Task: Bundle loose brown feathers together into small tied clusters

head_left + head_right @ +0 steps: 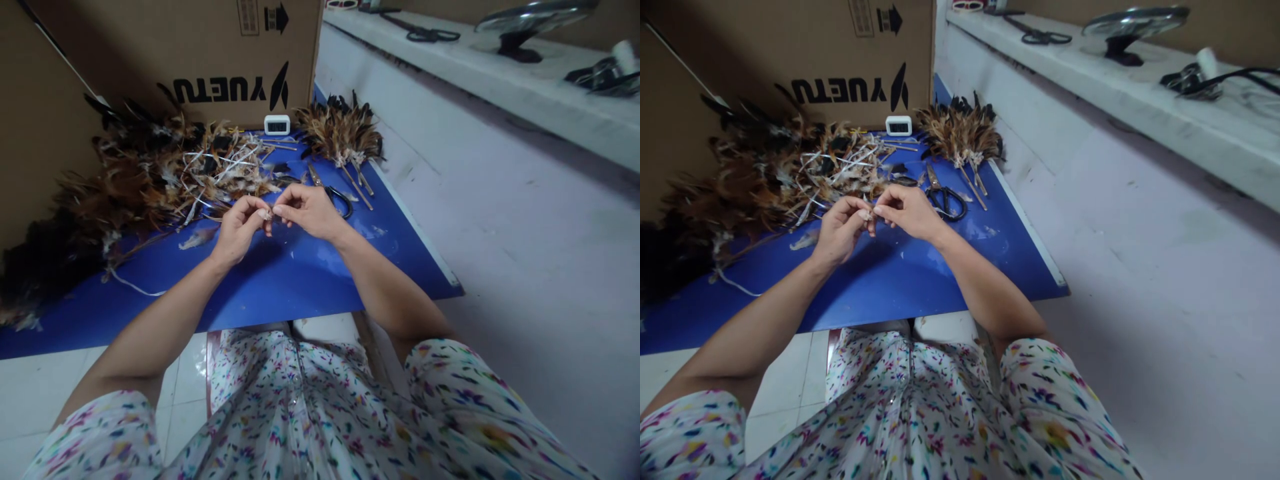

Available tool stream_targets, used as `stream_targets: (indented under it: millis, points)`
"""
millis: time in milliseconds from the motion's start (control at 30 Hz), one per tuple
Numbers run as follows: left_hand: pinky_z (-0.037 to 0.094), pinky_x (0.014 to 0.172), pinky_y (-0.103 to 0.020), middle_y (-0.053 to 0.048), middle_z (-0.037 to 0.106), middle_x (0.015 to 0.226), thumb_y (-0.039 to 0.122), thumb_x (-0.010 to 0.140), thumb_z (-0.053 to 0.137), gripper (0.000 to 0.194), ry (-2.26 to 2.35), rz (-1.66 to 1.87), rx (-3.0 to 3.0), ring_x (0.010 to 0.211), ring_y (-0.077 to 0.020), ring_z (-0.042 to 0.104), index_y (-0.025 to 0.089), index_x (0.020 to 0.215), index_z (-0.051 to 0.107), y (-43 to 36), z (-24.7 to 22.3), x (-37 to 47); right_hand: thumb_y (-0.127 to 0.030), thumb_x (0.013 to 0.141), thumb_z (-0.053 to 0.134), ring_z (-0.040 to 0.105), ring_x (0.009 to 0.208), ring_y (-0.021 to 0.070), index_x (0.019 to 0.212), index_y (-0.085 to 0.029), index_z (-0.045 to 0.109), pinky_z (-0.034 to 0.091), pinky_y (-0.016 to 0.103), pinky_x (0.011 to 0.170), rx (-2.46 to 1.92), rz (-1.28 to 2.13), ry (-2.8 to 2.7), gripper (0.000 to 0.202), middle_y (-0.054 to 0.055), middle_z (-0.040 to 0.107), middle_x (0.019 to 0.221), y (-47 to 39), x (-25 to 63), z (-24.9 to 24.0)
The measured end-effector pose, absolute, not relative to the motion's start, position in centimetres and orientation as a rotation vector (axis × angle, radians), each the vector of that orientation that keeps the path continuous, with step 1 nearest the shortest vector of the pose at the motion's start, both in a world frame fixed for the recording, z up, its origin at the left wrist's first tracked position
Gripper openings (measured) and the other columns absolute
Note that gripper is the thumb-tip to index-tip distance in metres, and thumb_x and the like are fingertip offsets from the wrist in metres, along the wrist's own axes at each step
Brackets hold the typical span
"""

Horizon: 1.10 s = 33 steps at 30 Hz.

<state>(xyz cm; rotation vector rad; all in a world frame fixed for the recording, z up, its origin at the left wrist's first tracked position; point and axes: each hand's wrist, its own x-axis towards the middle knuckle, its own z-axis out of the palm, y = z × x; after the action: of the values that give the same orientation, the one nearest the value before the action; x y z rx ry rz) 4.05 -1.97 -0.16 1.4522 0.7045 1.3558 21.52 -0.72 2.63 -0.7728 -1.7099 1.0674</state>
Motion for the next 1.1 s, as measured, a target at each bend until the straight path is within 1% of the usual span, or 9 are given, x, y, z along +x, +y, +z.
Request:
stream_targets:
  millis: [200, 367, 467, 567, 733, 867, 1100]
  points:
    - [0.049, 0.052, -0.021, 0.003, 0.058, 0.069, 0.042, 0.074, 0.078, 0.03, 0.718, 1.338, 1.424, 0.056, -0.0081, 0.055, 0.018, 0.082, 0.06, -2.0, 0.1, 4.1, -0.032, 0.076, 0.074, 0.059, 0.056, 0.0103, 0.073, -0.017, 0.062, 0.05, 0.024, 0.055, -0.805, 1.036, -1.7, 0.019, -0.002, 0.063, 0.061, -1.1, 21.5, 2.6]
    - [0.048, 0.052, -0.021, 0.002, 0.058, 0.07, 0.043, 0.073, 0.079, 0.032, 0.739, 1.343, 1.424, 0.054, -0.0075, 0.054, 0.019, 0.082, 0.06, -2.0, 0.0, 4.1, -0.03, 0.075, 0.075, 0.058, 0.055, 0.0099, 0.071, -0.017, 0.062, 0.05, 0.024, 0.055, -0.795, 1.048, -1.714, 0.019, -0.002, 0.062, 0.06, -1.3, 21.5, 2.8]
    - [0.047, 0.051, -0.021, 0.002, 0.059, 0.071, 0.044, 0.072, 0.08, 0.035, 0.731, 1.335, 1.423, 0.054, -0.0077, 0.054, 0.019, 0.086, 0.06, -1.9, 0.0, 4.1, -0.028, 0.072, 0.078, 0.058, 0.054, 0.0091, 0.073, -0.017, 0.061, 0.049, 0.023, 0.054, -0.768, 1.077, -1.694, 0.02, -0.003, 0.063, 0.061, -1.4, 21.5, 2.9]
    - [0.046, 0.049, -0.021, 0.003, 0.06, 0.072, 0.044, 0.07, 0.082, 0.041, 0.706, 1.34, 1.407, 0.053, -0.0079, 0.054, 0.021, 0.093, 0.057, -2.0, 0.1, 4.3, -0.027, 0.07, 0.079, 0.058, 0.054, 0.0086, 0.079, -0.017, 0.063, 0.05, 0.022, 0.054, -0.741, 1.122, -1.675, 0.02, -0.003, 0.065, 0.065, -1.3, 21.5, 3.0]
    - [0.044, 0.046, -0.021, 0.005, 0.06, 0.067, 0.048, 0.066, 0.085, 0.051, 0.711, 1.322, 1.424, 0.049, -0.008, 0.053, 0.022, 0.095, 0.051, -2.0, 0.3, 4.3, -0.028, 0.074, 0.076, 0.058, 0.056, 0.009, 0.084, -0.017, 0.07, 0.05, 0.023, 0.055, -0.707, 1.16, -1.729, 0.016, -0.002, 0.066, 0.068, -1.3, 21.7, 3.0]
    - [0.042, 0.044, -0.019, 0.006, 0.062, 0.065, 0.047, 0.065, 0.085, 0.053, 0.709, 1.315, 1.432, 0.047, -0.0075, 0.053, 0.022, 0.096, 0.049, -1.9, 0.2, 4.2, -0.028, 0.075, 0.076, 0.057, 0.054, 0.0084, 0.083, -0.015, 0.073, 0.048, 0.022, 0.054, -0.713, 1.104, -1.784, 0.015, -0.002, 0.065, 0.065, -1.3, 21.7, 3.0]
    - [0.043, 0.043, -0.016, 0.007, 0.063, 0.062, 0.042, 0.068, 0.085, 0.05, 0.662, 1.307, 1.409, 0.045, -0.0059, 0.054, 0.02, 0.094, 0.048, -1.6, -0.1, 4.2, -0.034, 0.079, 0.072, 0.056, 0.056, 0.0078, 0.081, -0.013, 0.069, 0.049, 0.02, 0.053, -0.65, 1.062, -1.821, 0.021, -0.001, 0.063, 0.065, -0.7, 21.7, 2.1]
